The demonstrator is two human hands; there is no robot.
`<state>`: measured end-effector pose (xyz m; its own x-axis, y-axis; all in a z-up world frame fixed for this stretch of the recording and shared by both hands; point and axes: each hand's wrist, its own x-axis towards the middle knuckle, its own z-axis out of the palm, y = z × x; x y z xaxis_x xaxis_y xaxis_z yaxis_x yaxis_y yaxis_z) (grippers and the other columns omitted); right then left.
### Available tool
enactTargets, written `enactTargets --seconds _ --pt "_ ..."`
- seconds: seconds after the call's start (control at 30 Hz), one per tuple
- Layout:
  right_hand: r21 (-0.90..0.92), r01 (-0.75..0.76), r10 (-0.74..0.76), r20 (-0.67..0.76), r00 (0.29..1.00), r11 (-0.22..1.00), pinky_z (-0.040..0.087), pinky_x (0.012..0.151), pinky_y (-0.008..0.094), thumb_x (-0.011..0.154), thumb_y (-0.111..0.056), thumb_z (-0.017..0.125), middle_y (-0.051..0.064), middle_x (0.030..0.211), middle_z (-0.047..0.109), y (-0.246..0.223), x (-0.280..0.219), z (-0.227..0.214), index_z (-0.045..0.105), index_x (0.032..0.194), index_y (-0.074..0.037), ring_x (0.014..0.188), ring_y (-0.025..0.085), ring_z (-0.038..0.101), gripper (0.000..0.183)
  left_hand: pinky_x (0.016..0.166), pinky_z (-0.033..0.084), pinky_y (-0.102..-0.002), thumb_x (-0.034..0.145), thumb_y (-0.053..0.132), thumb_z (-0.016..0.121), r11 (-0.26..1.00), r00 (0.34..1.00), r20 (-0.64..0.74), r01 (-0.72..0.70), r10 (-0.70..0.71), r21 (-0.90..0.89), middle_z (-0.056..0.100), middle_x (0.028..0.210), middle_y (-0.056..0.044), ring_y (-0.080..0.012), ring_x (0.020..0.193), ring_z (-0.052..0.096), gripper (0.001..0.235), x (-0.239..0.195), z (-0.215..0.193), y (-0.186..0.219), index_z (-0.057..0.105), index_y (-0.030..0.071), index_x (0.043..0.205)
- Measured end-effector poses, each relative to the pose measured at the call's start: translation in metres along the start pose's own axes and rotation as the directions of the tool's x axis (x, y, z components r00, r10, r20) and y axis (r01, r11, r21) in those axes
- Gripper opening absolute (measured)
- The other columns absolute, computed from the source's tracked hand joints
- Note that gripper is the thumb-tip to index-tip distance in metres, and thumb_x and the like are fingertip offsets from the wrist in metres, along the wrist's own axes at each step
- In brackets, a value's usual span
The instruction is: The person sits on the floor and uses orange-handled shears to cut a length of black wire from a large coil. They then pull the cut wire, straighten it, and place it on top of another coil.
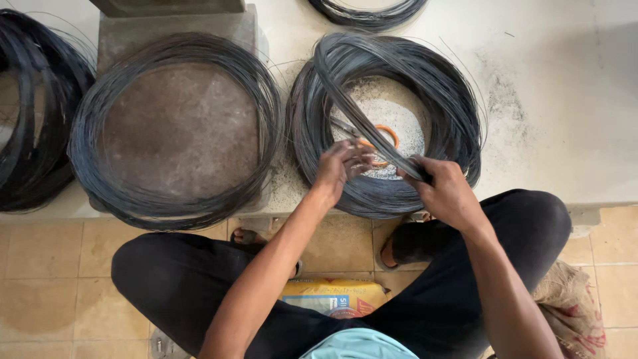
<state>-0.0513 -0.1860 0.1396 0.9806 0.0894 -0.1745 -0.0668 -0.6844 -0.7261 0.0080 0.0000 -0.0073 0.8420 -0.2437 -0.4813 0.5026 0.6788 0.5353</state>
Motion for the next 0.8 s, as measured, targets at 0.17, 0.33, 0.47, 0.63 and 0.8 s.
enactTargets --seconds 0.17,0.33,0.47,0.63,0.8 --pt "-0.038 0.002 -0.001 0.024 1.000 0.999 0.048 0.087 0.057 0.078 -0.010 0.068 0.029 0.095 0.069 -0.007 -0.008 0.005 0.071 0.106 0.005 0.105 0.048 0.061 0.031 0.085 0.058 -0.044 0.103 0.044 0.045 0.997 0.995 -0.087 -0.060 0.056 -0.045 0.067 0.104 -0.020 -0.0307 0.094 0.069 0.044 0.047 -0.028 0.002 0.054 0.002 0.116" --pt "-0.074 -0.064 0.071 0.094 0.993 0.995 0.049 0.092 0.054 0.075 -0.006 0.066 0.025 0.100 0.072 0.008 -0.008 0.013 0.070 0.110 0.002 0.108 0.045 0.062 0.036 0.071 0.056 -0.036 0.100 0.035 0.054 0.998 0.976 -0.208 -0.068 0.063 -0.017 0.060 0.081 -0.004 -0.0210 0.074 0.065 0.029 0.117 -0.059 -0.002 0.058 0.006 0.102" --pt "-0.168 -0.096 0.121 0.141 0.983 0.981 0.051 0.092 0.051 0.077 -0.012 0.067 0.018 0.104 0.072 0.011 -0.007 0.016 0.069 0.112 -0.005 0.108 0.039 0.064 0.036 0.058 0.057 -0.035 0.089 0.021 0.070 0.990 0.978 -0.171 -0.104 0.120 0.100 0.071 0.077 -0.009 -0.0226 0.067 0.072 0.011 0.119 -0.049 0.008 0.068 0.011 0.087" --pt "-0.230 -0.112 0.157 0.187 0.970 0.967 0.051 0.095 0.051 0.077 -0.014 0.067 0.014 0.109 0.072 0.011 -0.007 0.015 0.069 0.117 -0.009 0.111 0.036 0.064 0.040 0.058 0.059 -0.039 0.089 0.011 0.070 0.933 0.939 -0.094 -0.309 0.330 0.181 0.072 0.076 -0.018 -0.0275 0.063 0.072 0.010 0.085 -0.027 0.044 0.069 0.001 0.086" --pt "-0.272 -0.051 0.103 0.183 0.978 0.961 0.053 0.090 0.052 0.076 -0.012 0.063 0.015 0.109 0.073 0.017 -0.004 0.009 0.067 0.120 -0.006 0.109 0.037 0.065 0.045 0.055 0.059 -0.035 0.089 0.012 0.069 0.926 0.935 -0.021 -0.348 0.355 0.148 0.071 0.072 -0.014 -0.0229 0.059 0.071 0.012 0.099 -0.030 0.044 0.067 0.002 0.082"
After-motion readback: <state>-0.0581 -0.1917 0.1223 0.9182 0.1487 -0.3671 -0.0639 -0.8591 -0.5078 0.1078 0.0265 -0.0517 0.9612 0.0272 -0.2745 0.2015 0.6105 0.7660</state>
